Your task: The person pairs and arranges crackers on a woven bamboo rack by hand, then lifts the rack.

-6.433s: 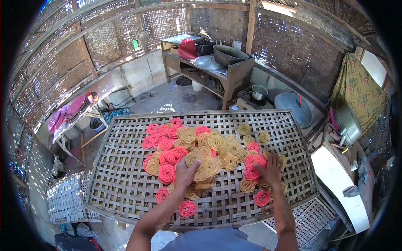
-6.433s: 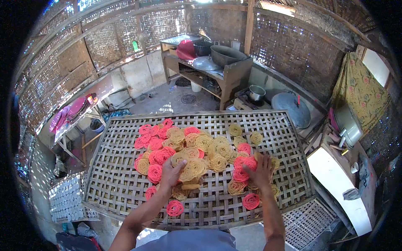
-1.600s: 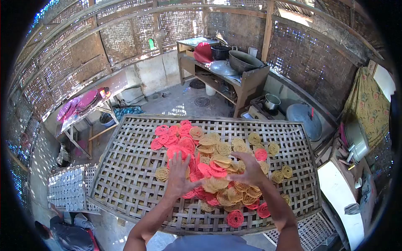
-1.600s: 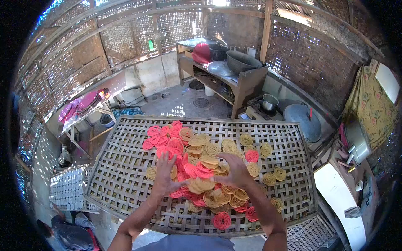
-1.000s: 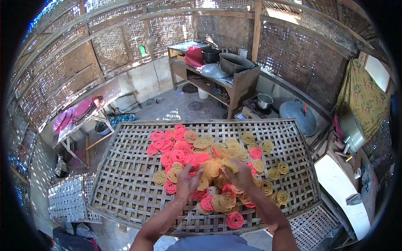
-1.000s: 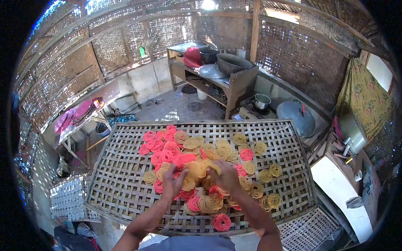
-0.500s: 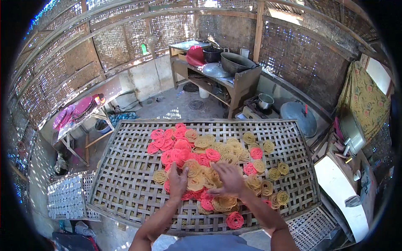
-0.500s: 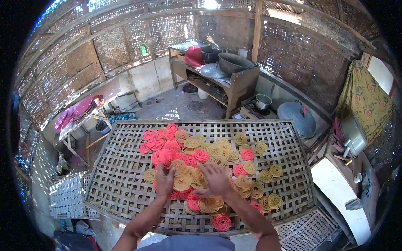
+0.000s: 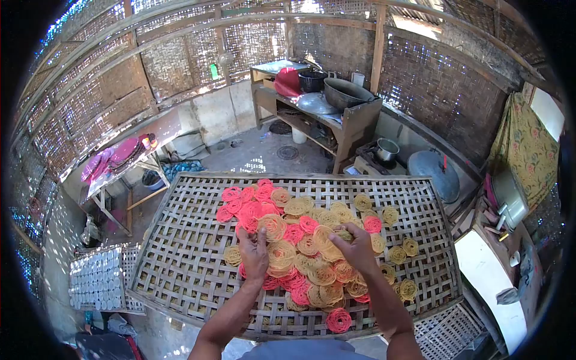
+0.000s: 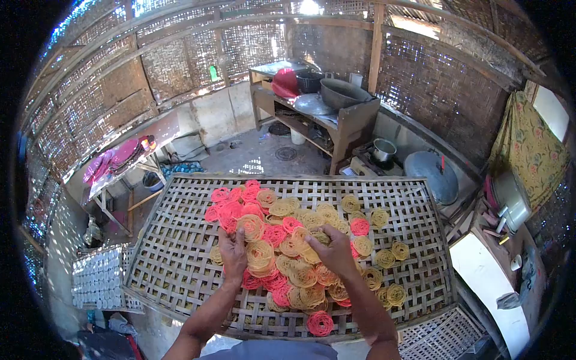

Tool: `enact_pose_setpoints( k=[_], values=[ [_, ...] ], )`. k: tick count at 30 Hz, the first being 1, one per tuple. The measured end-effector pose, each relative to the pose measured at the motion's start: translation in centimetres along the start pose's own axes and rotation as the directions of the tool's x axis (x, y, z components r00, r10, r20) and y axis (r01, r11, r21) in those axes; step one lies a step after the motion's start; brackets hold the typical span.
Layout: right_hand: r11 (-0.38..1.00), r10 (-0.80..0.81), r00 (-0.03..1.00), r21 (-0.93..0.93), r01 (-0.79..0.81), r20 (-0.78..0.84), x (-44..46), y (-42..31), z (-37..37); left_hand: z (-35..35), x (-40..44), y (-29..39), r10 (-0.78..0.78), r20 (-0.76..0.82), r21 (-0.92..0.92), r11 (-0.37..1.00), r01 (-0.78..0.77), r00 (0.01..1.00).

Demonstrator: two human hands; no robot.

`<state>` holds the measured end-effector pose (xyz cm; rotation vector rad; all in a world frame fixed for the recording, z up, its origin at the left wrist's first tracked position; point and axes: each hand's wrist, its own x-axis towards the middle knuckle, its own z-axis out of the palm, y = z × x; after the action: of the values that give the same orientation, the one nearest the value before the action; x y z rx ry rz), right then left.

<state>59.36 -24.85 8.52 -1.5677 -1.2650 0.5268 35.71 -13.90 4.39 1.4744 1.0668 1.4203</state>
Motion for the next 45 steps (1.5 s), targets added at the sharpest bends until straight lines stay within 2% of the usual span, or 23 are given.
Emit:
enact_pose_setpoints(
  k=[2, 4, 5, 6, 9, 10, 12, 14, 17, 18, 21, 22, 25, 28, 31, 32, 35, 36, 39, 40, 43, 44, 45],
  values=[
    [0.993, 0.050, 0.999, -0.110, -0.048, 0.013, 0.5, 0.0, -1.7, -0.9, 0.3, 1.5, -0.233, 0.146, 0.226, 0.954, 0.197, 0.962],
    [0.916, -0.121, 0.987, -0.394, 0.070, -0.106, 1.2, 3.1, -2.3, -0.7, 0.7, -0.1, -0.168, 0.134, 0.259, 0.957, 0.129, 0.977],
    [0.840, -0.221, 0.965, -0.530, 0.114, -0.143, 1.9, 4.8, -2.5, -0.7, 0.9, -0.9, -0.130, 0.126, 0.273, 0.958, 0.092, 0.983],
    [0.823, -0.111, 0.987, -0.567, 0.028, -0.113, 2.5, 6.1, -2.8, -1.5, 1.3, -1.4, 0.108, 0.128, 0.485, 0.860, -0.158, 0.986],
    [0.735, -0.144, 0.986, -0.676, 0.050, -0.083, 4.2, 10.9, -1.9, -2.5, 2.9, -4.9, 0.300, 0.123, 0.706, 0.644, -0.296, 0.946],
    [0.689, -0.101, 0.994, -0.723, 0.042, -0.040, 3.7, 10.3, -1.2, -2.9, 3.7, -5.6, 0.086, 0.151, 0.713, 0.680, -0.169, 0.985],
    [0.588, -0.019, 0.999, -0.808, 0.043, 0.039, 3.4, 8.5, 0.8, -2.5, 3.9, -7.8, 0.071, 0.176, 0.774, 0.606, -0.182, 0.982],
    [0.723, 0.057, 0.994, -0.690, 0.024, 0.094, 4.1, 7.3, 1.6, -1.8, 3.8, -8.4, 0.050, 0.210, 0.790, 0.579, -0.199, 0.977],
    [0.825, 0.035, 0.996, -0.565, 0.017, 0.082, 4.1, 8.0, 3.9, -0.8, 3.2, -4.9, -0.064, 0.305, 0.460, 0.883, -0.088, 0.950],
    [0.862, 0.026, 0.997, -0.507, 0.014, 0.071, 4.0, 7.8, 4.2, 0.0, 2.3, -4.6, 0.058, 0.206, 0.378, 0.916, -0.135, 0.977],
    [0.962, 0.005, 0.999, -0.274, 0.009, 0.051, 3.9, 5.8, 4.2, 0.9, 1.7, -1.9, 0.018, 0.237, 0.152, 0.987, -0.056, 0.971],
    [0.983, 0.001, 0.999, -0.184, 0.008, 0.048, 3.9, 5.0, 4.0, 1.1, 1.5, -1.2, 0.067, 0.226, 0.152, 0.983, -0.103, 0.972],
    [0.969, -0.192, 0.981, -0.153, 0.194, 0.028, 4.6, 3.4, 3.3, 0.5, 1.7, 1.4, -0.012, 0.249, 0.102, 0.995, -0.013, 0.968],
    [0.905, -0.365, 0.930, -0.218, 0.365, 0.044, 5.1, -0.5, 1.7, -0.9, 2.7, 2.1, 0.107, 0.130, -0.019, 0.994, -0.105, 0.986],
    [0.943, -0.318, 0.939, -0.058, 0.328, 0.135, 6.0, -3.7, 1.0, -3.8, 4.3, 3.0, 0.175, 0.117, 0.307, 0.930, -0.203, 0.978],
    [0.954, -0.296, 0.943, -0.013, 0.301, 0.151, 6.3, -3.9, 1.2, -4.4, 4.5, 3.9, 0.158, 0.109, 0.328, 0.926, -0.185, 0.981],
    [0.964, -0.195, 0.950, -0.133, 0.231, 0.242, 7.6, -3.2, 1.9, -7.6, 6.5, 2.5, -0.138, 0.194, 0.437, 0.898, 0.040, 0.971],
    [0.947, -0.084, 0.961, -0.280, 0.159, 0.263, 8.2, -3.2, 2.1, -8.3, 7.6, 0.3, -0.151, 0.182, 0.397, 0.915, 0.068, 0.972],
    [0.834, 0.031, 0.885, -0.500, 0.234, 0.465, 11.7, -0.5, 3.7, -9.4, 9.6, -0.9, 0.066, 0.147, 0.541, 0.830, -0.136, 0.987],
    [0.862, 0.091, 0.868, -0.475, 0.177, 0.488, 12.8, -0.4, 4.2, -9.7, 10.9, -2.1, 0.076, 0.173, 0.653, 0.738, -0.173, 0.982],
    [0.784, -0.175, 0.897, -0.493, 0.376, 0.405, 16.0, 1.7, 7.6, -8.6, 14.7, -5.6, 0.248, 0.222, 0.707, 0.625, -0.330, 0.943],
    [0.811, -0.090, 0.898, -0.491, 0.317, 0.431, 16.8, 1.1, 8.5, -8.1, 16.4, -6.5, 0.056, 0.281, 0.779, 0.570, -0.262, 0.958],
    [0.810, -0.089, 0.894, -0.490, 0.321, 0.440, 17.9, 0.8, 9.9, -7.4, 17.4, -8.2, 0.029, 0.262, 0.835, 0.495, -0.241, 0.965]
  ],
)
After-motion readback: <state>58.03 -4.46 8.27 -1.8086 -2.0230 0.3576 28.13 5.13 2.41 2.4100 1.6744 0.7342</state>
